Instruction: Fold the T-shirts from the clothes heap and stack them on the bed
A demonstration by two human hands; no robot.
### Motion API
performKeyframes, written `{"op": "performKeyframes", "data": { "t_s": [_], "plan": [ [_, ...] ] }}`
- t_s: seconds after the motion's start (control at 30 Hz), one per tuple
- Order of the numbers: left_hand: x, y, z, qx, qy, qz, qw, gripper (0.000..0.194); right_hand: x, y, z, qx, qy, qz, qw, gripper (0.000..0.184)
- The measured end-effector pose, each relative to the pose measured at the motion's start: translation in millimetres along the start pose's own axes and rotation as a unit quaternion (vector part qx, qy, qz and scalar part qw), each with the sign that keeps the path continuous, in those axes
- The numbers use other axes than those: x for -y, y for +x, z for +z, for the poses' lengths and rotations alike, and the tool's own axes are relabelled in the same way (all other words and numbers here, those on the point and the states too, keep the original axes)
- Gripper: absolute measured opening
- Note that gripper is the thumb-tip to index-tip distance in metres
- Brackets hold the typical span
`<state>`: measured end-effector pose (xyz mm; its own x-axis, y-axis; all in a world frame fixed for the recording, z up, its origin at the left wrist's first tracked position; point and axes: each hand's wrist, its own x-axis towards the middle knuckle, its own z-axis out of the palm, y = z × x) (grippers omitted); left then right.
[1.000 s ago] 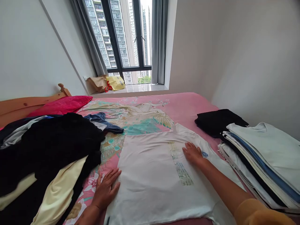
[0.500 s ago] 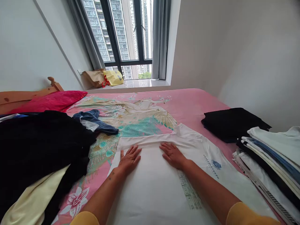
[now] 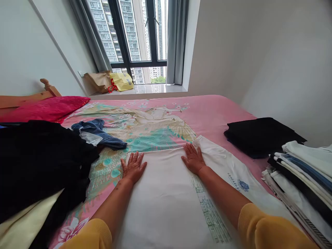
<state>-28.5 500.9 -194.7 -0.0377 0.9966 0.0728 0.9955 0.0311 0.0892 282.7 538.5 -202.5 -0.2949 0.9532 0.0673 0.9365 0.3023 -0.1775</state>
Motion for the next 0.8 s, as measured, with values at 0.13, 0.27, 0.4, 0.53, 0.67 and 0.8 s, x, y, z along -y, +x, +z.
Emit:
{"op": "performKeyframes", "data": {
  "t_s": [0.13,0.27,0.4,0.53,0.67,0.8],
  "plan": [
    [-42,-19,-4.5,0.030,-0.035,0.227,0.973,0.046,27,-29,-6,0.052,0.063,-0.196,0.977,0.058],
    [-73,-11,2.0,0.080,-0.079,0.180,0.977,0.055,18,-36,-9,0.088,0.075,-0.173,0.978,0.057],
    [-67,12,9.9,0.086,-0.060,0.101,0.989,0.061,-45,-41,-13,0.080,0.043,-0.068,0.994,0.060],
    [-58,17,15.9,0.060,-0.037,0.103,0.992,0.061,-117,-39,-21,0.048,0.000,0.062,0.997,0.060],
    [-59,14,18.6,0.047,-0.030,0.101,0.993,0.061,-136,-35,-30,-0.014,-0.023,0.229,0.973,0.060],
    [-60,15,20.1,0.048,-0.026,0.101,0.993,0.060,-122,-52,-24,-0.062,-0.022,0.047,0.997,0.055]
  ]
}}
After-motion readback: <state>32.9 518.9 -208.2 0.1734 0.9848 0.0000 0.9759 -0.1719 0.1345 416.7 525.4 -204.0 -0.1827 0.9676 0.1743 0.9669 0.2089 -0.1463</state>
